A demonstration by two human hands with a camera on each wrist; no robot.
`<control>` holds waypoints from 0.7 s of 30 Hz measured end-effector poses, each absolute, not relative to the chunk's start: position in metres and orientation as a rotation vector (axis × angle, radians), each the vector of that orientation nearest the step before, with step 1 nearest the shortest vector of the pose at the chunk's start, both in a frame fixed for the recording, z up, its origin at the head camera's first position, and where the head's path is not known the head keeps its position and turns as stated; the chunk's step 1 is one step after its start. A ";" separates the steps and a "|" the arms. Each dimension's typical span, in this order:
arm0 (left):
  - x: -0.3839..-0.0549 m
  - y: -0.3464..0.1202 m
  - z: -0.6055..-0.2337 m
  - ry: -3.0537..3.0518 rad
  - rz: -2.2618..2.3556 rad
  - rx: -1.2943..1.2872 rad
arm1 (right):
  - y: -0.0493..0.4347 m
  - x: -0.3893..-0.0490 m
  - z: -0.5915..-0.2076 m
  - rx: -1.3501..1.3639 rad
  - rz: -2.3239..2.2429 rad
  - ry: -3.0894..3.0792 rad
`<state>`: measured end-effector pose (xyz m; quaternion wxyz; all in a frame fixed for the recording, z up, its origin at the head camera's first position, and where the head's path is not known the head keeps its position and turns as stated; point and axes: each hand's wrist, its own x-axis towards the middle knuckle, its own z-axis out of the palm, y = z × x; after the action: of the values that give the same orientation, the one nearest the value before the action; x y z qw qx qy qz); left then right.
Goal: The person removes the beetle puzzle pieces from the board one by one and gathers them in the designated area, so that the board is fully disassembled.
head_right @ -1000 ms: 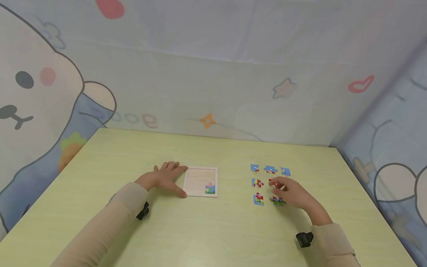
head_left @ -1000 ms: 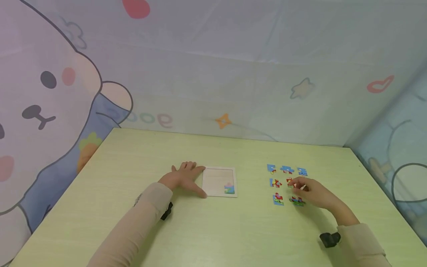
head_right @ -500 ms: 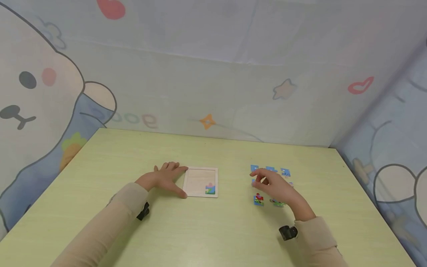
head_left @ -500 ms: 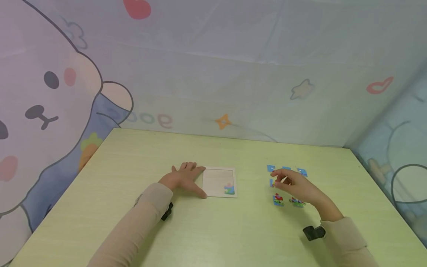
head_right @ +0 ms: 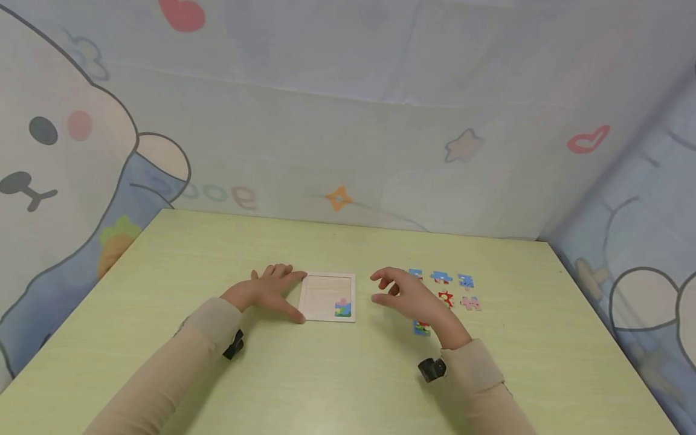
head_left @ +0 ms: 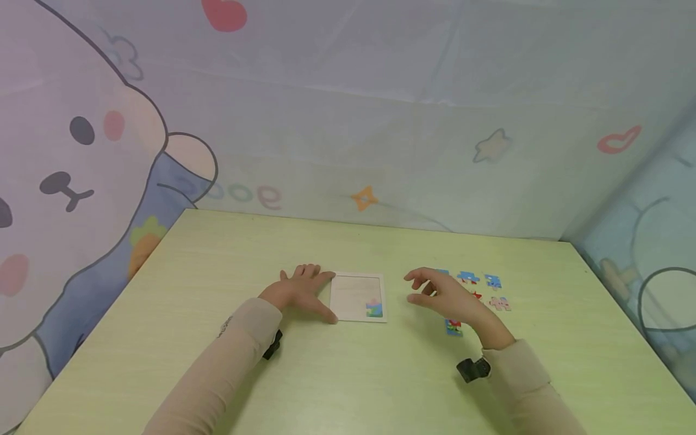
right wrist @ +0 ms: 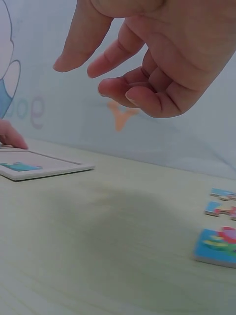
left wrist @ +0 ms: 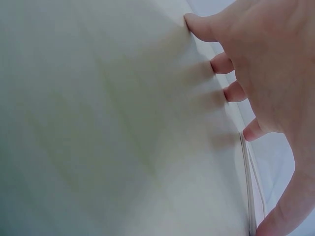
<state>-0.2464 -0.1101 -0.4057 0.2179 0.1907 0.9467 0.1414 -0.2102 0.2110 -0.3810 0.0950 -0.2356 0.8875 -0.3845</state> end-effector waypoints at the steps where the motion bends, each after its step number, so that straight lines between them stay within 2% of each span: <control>1: -0.246 -0.110 -0.406 2.622 0.389 0.528 | 0.207 -0.211 -0.382 -0.694 -1.148 2.622; 21: -0.245 -0.108 -0.404 2.629 0.368 0.503 | 0.159 -0.227 -0.401 -0.759 -1.151 2.468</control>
<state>-0.2451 -0.1079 -0.4043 0.2180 0.1818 0.9496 0.1329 -0.2270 0.1587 -0.4011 0.1568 -0.2652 0.8621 -0.4022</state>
